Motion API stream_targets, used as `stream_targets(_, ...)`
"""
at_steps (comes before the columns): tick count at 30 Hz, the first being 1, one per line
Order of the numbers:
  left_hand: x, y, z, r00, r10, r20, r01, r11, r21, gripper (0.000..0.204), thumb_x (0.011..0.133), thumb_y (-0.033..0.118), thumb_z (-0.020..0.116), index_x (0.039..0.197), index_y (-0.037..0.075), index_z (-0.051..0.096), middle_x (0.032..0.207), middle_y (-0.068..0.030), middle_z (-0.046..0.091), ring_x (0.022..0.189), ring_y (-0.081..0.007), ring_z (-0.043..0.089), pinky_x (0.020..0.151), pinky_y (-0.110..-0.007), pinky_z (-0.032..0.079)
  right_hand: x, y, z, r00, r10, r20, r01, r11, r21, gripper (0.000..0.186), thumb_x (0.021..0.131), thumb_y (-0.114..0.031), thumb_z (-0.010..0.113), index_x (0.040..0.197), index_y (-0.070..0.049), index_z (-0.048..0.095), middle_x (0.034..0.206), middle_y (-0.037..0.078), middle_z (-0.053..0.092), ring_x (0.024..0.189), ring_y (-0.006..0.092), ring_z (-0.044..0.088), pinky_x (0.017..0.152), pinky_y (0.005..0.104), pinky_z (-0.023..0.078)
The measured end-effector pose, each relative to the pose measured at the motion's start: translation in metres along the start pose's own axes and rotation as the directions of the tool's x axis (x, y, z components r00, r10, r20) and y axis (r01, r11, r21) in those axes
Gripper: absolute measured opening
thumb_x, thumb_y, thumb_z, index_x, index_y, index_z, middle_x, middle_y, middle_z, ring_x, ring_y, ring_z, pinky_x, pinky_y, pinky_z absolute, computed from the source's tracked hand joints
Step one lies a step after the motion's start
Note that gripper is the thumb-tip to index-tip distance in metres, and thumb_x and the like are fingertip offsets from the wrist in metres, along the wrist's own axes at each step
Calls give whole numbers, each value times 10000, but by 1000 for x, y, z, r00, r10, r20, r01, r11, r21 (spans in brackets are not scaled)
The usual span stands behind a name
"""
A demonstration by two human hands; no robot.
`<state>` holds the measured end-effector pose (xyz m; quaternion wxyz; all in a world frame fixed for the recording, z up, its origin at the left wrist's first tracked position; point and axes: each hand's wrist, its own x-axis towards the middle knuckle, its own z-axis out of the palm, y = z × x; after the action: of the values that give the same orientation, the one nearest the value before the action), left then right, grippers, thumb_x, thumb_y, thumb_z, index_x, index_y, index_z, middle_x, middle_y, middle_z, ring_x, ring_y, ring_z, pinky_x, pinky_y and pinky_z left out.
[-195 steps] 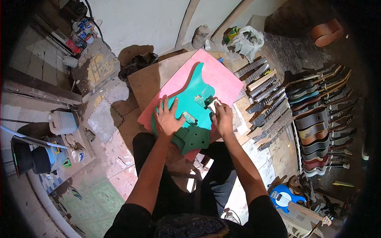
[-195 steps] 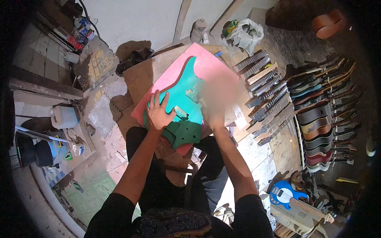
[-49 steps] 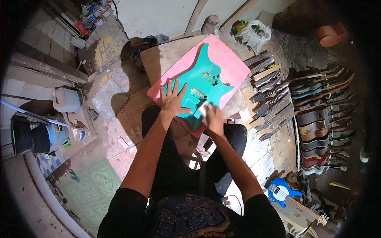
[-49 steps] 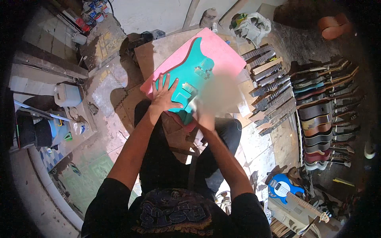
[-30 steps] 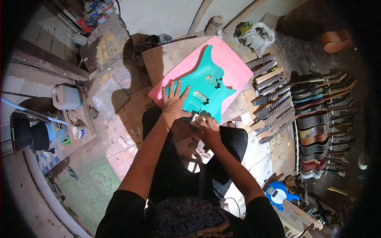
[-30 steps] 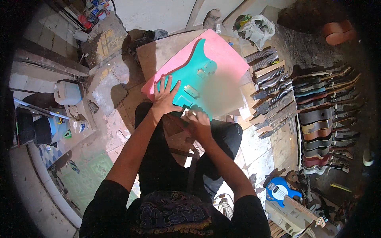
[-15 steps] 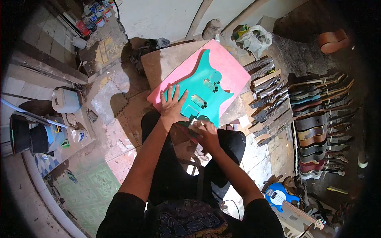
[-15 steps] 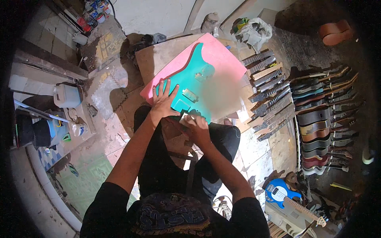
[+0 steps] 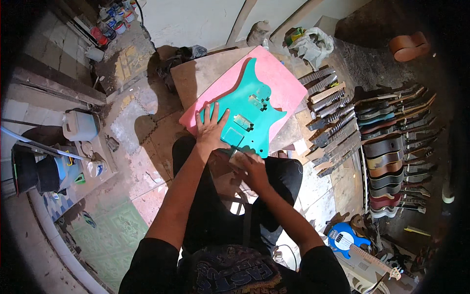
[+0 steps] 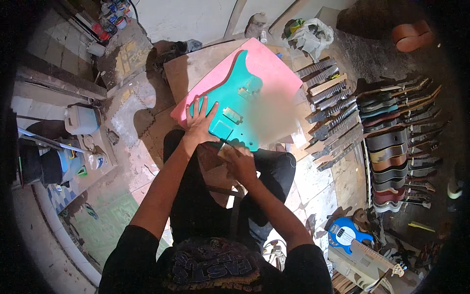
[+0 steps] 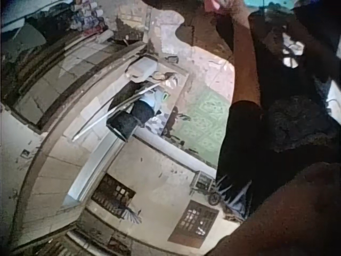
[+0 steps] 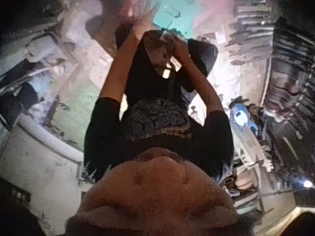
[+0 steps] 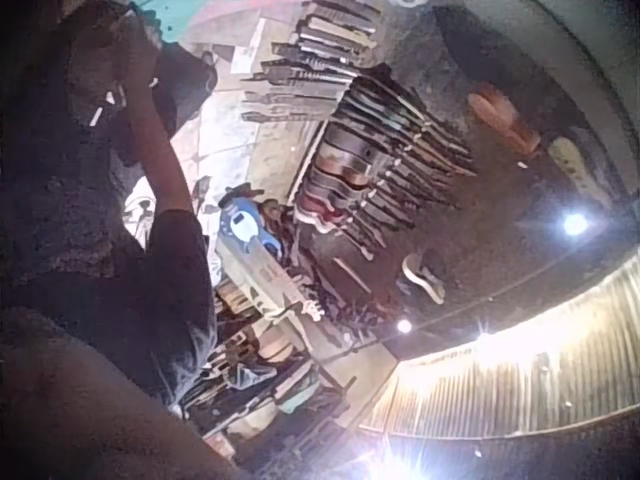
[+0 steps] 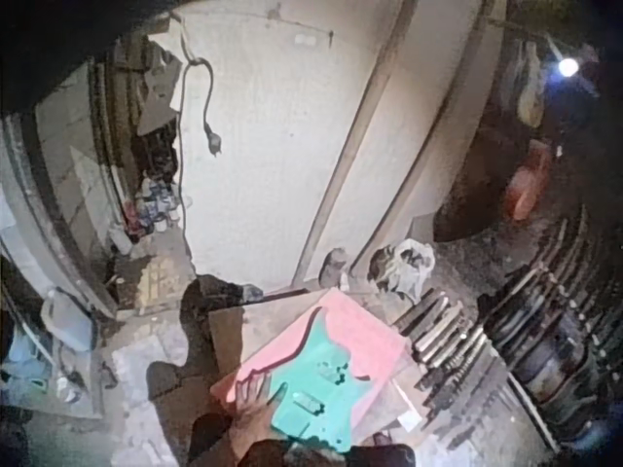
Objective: The person rubs the surface of a green electric guitar body with a piece of sandpaper while holding the guitar in place on a padded surface.
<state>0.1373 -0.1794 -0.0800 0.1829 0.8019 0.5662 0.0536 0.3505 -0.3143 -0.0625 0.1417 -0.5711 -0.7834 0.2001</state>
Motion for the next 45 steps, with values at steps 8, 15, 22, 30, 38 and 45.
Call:
stream_targets(8,3,2,-5,993,-26,113,27,1000,-10,1529,438,533,1004,1686,282,157,1743,-212,8,1591,-477,-6,1214,-714,105,50,51,-32,956,167,-239,-168,986,16,620,787,-93,759,1386,-60,600,1249,216,597,1107,427,568,922,512,474)
stream_targets(15,6,0,0,990,-37,136,37,999,5,1527,438,621,965,1687,283,155,1745,-210,-7,1594,-462,-70,1224,-711,49,-14,5,0,997,15,-82,-18,999,-38,570,777,-173,790,1322,-137,629,1212,199,631,1088,407,621,912,531,492)
stream_targets(22,19,51,-6,959,-265,101,277,951,-135,1403,489,732,894,1628,160,307,1737,-222,29,1577,-500,-100,1183,-767,-4,25,69,-69,885,297,-357,-280,955,99,569,802,-19,720,1357,-10,593,1096,195,606,990,392,594,898,479,490)
stream_targets(30,35,71,27,871,-437,-226,409,898,-159,1190,595,771,831,1489,66,484,1691,-245,150,1531,-588,-23,1095,-851,0,-11,56,-55,877,306,-371,-254,950,183,617,823,15,703,1420,7,551,1150,201,599,1033,351,607,926,422,502)
stream_targets(38,9,38,12,994,98,-36,-101,991,-85,1088,501,760,863,1442,280,602,1711,-216,162,1569,-533,18,1100,-868,19,-7,63,-52,850,358,-386,-285,930,233,598,844,47,714,1417,2,550,1158,156,592,955,259,613,833,352,520)
stream_targets(45,4,28,3,995,103,-14,-104,991,-81,1059,418,748,891,1328,249,684,1719,-163,181,1574,-521,27,1113,-865,39,2,71,-57,842,346,-413,-284,936,206,600,854,55,715,1426,-15,549,1283,181,598,1145,294,632,964,377,534)
